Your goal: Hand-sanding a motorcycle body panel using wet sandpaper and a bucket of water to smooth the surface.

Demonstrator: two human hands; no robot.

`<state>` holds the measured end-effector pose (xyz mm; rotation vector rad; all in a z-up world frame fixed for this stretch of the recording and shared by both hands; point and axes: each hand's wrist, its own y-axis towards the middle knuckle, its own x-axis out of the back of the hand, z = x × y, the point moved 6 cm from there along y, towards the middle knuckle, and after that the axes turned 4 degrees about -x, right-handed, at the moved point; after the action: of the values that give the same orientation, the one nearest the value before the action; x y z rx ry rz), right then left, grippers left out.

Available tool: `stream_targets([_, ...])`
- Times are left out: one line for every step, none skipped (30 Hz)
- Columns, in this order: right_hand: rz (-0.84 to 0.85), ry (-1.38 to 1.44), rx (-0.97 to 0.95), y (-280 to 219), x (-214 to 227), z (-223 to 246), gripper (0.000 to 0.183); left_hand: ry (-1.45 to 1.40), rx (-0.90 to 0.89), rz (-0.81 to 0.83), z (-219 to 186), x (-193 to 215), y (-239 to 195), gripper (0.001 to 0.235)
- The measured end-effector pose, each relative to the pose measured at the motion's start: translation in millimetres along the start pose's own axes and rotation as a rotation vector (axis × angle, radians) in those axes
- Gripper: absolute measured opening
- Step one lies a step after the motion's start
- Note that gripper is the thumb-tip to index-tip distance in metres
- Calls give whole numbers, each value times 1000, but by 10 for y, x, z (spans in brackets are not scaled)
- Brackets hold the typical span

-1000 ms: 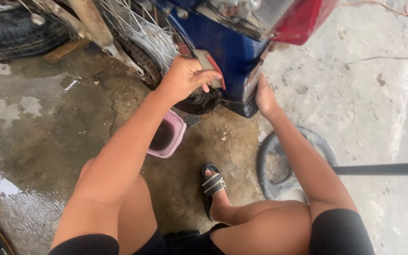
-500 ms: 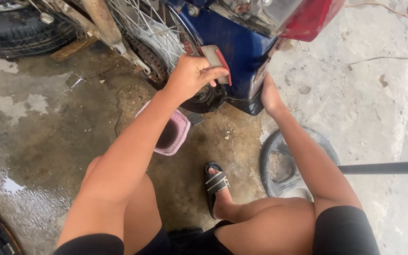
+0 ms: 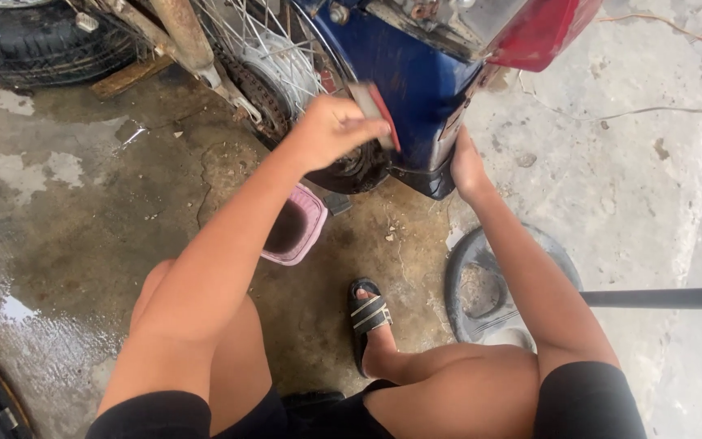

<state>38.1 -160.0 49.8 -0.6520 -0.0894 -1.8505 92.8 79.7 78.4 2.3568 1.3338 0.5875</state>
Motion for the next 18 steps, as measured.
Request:
stream_targets([0,4,-8,23,-4,-37,75,-1,7,7,123,-21,-11,61])
stream_targets([0,-15,-1,44,-7,-61,75,6,-3,3,232,-34,-20,52])
stream_targets([-5,-38,14,91,19,-46,75,12,-21,-5,334,-46,14,43])
stream_targets([-10,-37,14,107,49,-109,75,10,-24,-2,432,-173,-54,43])
stream_targets([-4,-37,3,151,42,-145,76,-7,-17,57,535,-292,-121,32])
stream_targets([1,-37,-9,193,30,-183,76,-24,-10,116,638,-408,-194,21])
stream_targets([8,-38,-8,155,1,-119,76,-20,-6,111,637,-348,-181,21])
stream_targets([6,-29,-12,118,-18,-67,77,-1,-31,91,623,-287,-169,20])
stream_targets([-2,-19,-21,70,-7,-37,77,14,-58,76,609,-260,-151,18])
stream_targets([-2,-18,-22,140,27,-133,77,14,-56,77,506,-230,-119,18])
stream_targets([3,-34,-22,204,41,-227,77,-14,-69,-4,386,-131,-82,22])
stream_targets([8,-51,-21,269,58,-317,77,-42,-83,-86,265,-34,-42,28])
stream_targets([0,-47,-27,294,100,-384,77,-46,-83,-77,328,-112,-77,28])
stream_targets([0,-52,-19,315,133,-436,76,-133,-39,-99,415,-165,-115,13])
stream_targets([10,-53,-3,362,94,-445,75,-206,5,-127,496,-145,-165,4])
stream_targets([13,-45,-1,318,48,-378,75,-198,5,-125,492,-183,-247,4])
stream_targets([19,-52,-22,273,41,-329,77,-125,36,-62,507,-289,-309,4])
stream_targets([26,-59,-44,227,32,-285,79,-53,67,0,528,-396,-380,4])
